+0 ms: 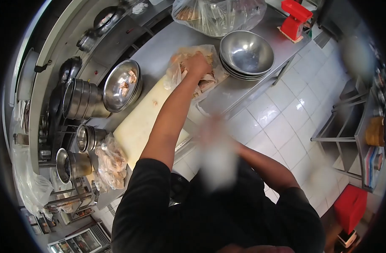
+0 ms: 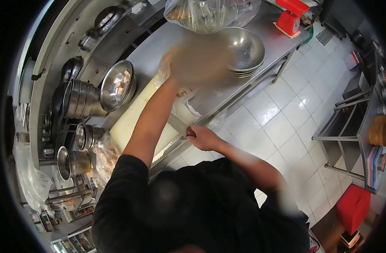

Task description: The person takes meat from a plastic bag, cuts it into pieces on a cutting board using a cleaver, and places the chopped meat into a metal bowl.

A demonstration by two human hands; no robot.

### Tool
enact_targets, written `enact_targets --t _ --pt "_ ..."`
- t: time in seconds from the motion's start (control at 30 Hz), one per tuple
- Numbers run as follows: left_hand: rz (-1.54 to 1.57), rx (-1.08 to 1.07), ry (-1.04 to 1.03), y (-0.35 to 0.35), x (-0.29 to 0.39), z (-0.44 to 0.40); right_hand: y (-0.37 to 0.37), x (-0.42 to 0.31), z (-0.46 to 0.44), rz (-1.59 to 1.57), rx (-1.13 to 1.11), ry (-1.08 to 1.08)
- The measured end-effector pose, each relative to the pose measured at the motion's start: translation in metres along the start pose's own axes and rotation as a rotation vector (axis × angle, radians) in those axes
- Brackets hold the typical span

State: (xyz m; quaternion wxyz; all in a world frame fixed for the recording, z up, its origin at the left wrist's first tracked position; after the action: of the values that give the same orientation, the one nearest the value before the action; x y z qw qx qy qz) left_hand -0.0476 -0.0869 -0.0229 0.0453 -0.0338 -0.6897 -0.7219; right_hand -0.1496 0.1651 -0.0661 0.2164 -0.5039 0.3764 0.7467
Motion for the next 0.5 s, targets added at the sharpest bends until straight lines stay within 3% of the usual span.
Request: enact_targets --t 0.03,0.13,0.17,0.23,0.33,0.43,0.5 --pt "-0.012 0.014 -0.014 -0.001 0.001 0.002 0.008 -0.012 0.006 -0.002 -0.046 -0.09" --pt "0.034 -0.036 -0.006 0.02 0.01 0.018 -0.012 0.032 -0.012 -0.072 0.081 0.22" --pt "0.061 -0.07 0.009 0.028 0.01 0.024 -0.015 0.04 -0.014 -0.067 0.082 0.213" --pt "0.239 0.049 -0.052 -0.015 -0.018 0.001 -0.014 0.041 -0.015 -0.059 0.09 0.196" --pt "0.568 0.158 -0.045 -0.074 -0.069 -0.048 -0.006 0.037 -0.009 -0.062 0.014 0.145" --pt "1.101 0.125 -0.011 -0.034 -0.061 -0.021 0.031 -0.02 0.014 -0.252 -0.152 -0.141" --pt "1.505 -0.01 0.043 0.015 -0.051 0.008 0.007 0.023 0.0 -0.335 -0.123 0.028"
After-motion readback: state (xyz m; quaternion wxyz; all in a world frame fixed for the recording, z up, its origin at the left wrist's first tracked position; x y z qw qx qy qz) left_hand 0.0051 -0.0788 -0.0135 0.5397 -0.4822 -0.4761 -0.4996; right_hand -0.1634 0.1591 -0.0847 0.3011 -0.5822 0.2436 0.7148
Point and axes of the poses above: each hand's wrist, its own z-axis away from the middle knuckle, its own y-axis out of the back of the hand, x = y × z, the point moved 1 cm from there along -z, towards the middle knuckle, and after that the axes turned 2 degrees about z, right-handed, at the moved point
